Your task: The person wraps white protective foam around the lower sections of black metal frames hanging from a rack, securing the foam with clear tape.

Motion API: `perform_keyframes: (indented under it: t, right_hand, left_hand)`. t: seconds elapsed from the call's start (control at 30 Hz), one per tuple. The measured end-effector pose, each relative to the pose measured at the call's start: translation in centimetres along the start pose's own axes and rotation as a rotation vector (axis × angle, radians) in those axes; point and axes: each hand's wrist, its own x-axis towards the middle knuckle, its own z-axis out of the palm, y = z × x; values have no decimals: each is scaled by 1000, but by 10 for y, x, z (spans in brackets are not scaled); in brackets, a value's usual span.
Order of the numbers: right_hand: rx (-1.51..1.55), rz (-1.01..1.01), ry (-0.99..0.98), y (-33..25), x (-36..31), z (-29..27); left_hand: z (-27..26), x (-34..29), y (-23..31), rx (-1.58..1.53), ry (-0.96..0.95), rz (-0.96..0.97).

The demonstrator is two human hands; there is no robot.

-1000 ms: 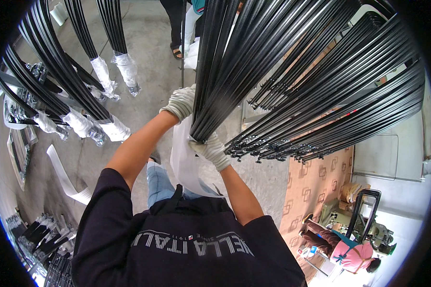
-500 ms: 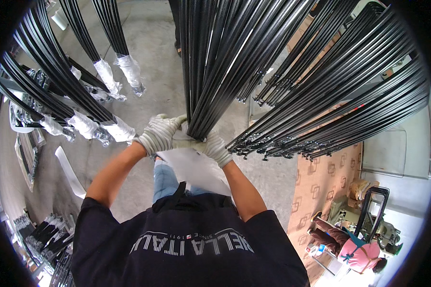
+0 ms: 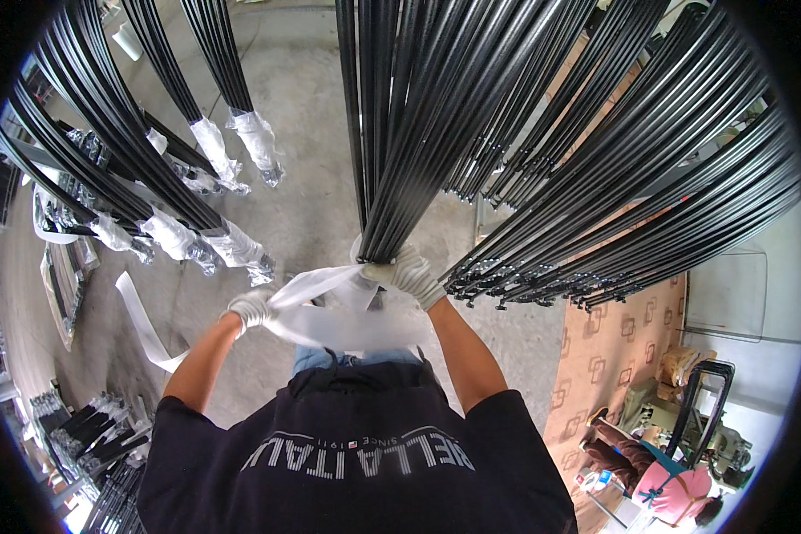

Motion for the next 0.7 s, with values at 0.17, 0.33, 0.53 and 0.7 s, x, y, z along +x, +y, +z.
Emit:
perform_keyframes:
  t: [0.17, 0.33, 0.53, 0.7]
  right_hand:
    - [-295, -2, 78, -28, 1, -3]
    - [-236, 10, 114, -11, 0, -13]
    - [-80, 57, 103, -19, -6, -5]
    - [407, 213, 98, -17, -4, -3]
  left_hand:
    - [-8, -23, -46, 355, 96, -363]
    - [-50, -36, 0, 621, 180, -249]
    - [-9, -12, 194, 513, 930, 681]
    - [24, 25, 191, 297, 576, 498]
